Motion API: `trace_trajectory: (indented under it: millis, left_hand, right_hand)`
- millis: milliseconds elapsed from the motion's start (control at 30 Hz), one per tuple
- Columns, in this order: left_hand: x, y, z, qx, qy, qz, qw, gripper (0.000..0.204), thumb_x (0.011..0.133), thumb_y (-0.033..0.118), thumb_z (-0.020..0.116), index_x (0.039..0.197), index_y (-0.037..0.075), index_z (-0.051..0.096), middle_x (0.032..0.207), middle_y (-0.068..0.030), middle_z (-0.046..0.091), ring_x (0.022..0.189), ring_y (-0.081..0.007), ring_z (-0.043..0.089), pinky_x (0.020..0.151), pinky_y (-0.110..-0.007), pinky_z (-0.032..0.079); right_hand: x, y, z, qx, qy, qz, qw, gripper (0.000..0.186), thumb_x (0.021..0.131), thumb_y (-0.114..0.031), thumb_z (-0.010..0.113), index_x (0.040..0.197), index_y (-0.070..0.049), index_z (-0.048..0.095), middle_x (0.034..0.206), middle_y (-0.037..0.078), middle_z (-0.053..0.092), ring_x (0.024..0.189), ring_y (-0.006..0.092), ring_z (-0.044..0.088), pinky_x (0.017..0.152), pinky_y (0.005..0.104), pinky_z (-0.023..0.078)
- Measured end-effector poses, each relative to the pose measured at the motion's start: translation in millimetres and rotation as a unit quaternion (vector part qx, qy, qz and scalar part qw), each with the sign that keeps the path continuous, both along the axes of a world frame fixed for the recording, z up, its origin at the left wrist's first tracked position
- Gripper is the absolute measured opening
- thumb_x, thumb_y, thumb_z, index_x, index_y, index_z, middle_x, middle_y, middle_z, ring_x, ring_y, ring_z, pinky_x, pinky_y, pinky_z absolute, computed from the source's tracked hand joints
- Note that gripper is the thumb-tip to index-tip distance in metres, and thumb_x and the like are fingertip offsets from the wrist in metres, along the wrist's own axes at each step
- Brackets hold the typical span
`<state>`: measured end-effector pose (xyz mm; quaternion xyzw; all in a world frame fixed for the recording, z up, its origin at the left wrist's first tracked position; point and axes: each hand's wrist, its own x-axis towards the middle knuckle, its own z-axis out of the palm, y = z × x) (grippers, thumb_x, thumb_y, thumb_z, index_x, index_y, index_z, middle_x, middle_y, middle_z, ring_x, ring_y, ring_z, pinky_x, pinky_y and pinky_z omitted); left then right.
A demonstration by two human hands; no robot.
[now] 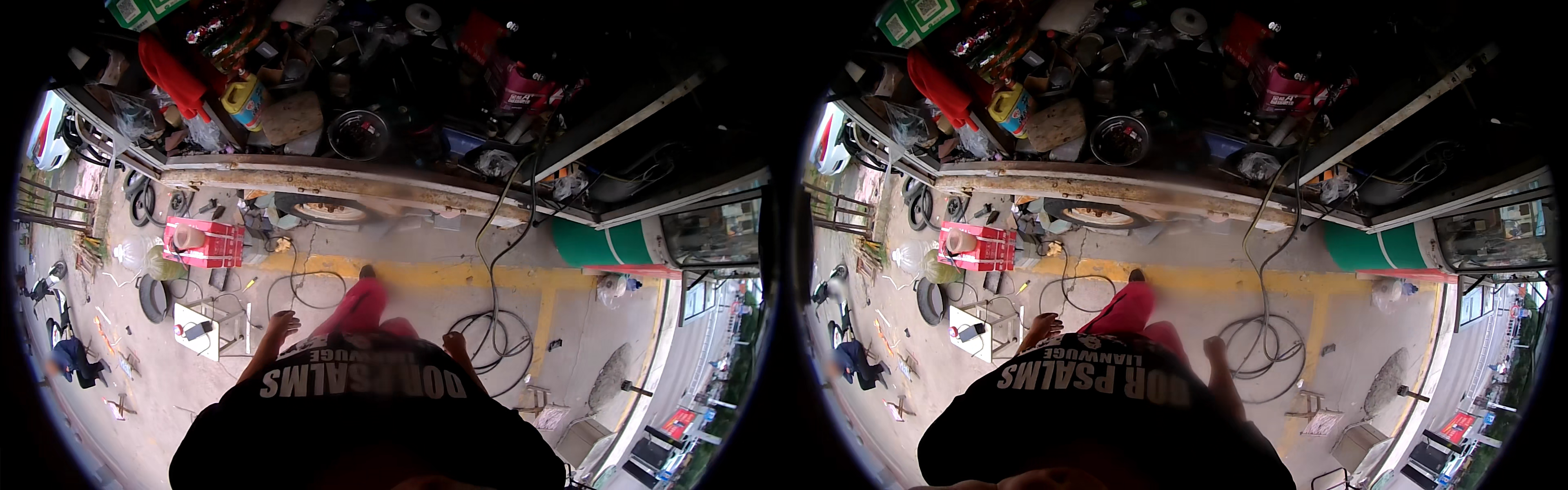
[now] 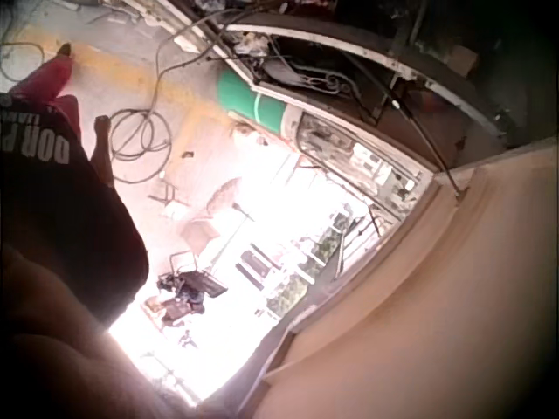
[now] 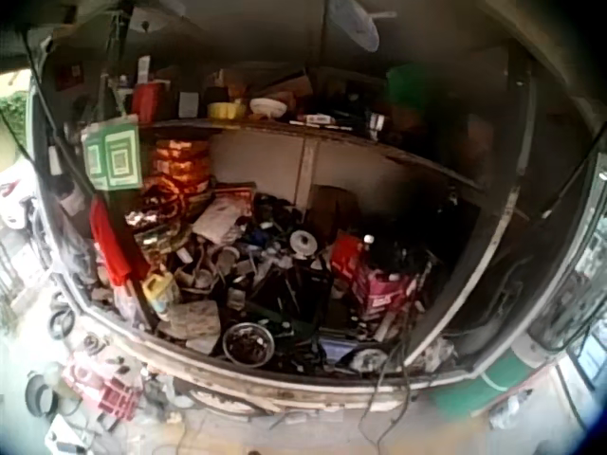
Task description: The person sits on the ground and uses a wrench and hammer to remove the brake drum and internal components from a scooter's rear wheel hub. They then retrieve a small part from a shelf and return to the wheel to continue the repair.
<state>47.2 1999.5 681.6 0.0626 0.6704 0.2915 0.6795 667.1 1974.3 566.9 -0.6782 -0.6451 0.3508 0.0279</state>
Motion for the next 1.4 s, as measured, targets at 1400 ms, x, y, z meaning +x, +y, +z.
trace_trajectory:
  millis: [1400]
  left_hand:
    - [13,289,37,-0.033,0.039,0.101,0.994,0.039,0.090,0.029,0.056,0.116,0.001,0.053,0.096,-0.0132,0.063,0.086,-0.0246,0.065,0.073,-0.035,0.052]
  right_hand:
    - [-313,574,125,-0.240,0.364,-0.195,0.878,0.031,0.091,-0.029,0.057,0.105,-0.002,0.052,0.082,0.009,0.060,0.058,0.0169,0.063,0.049,0.0297,0.053]
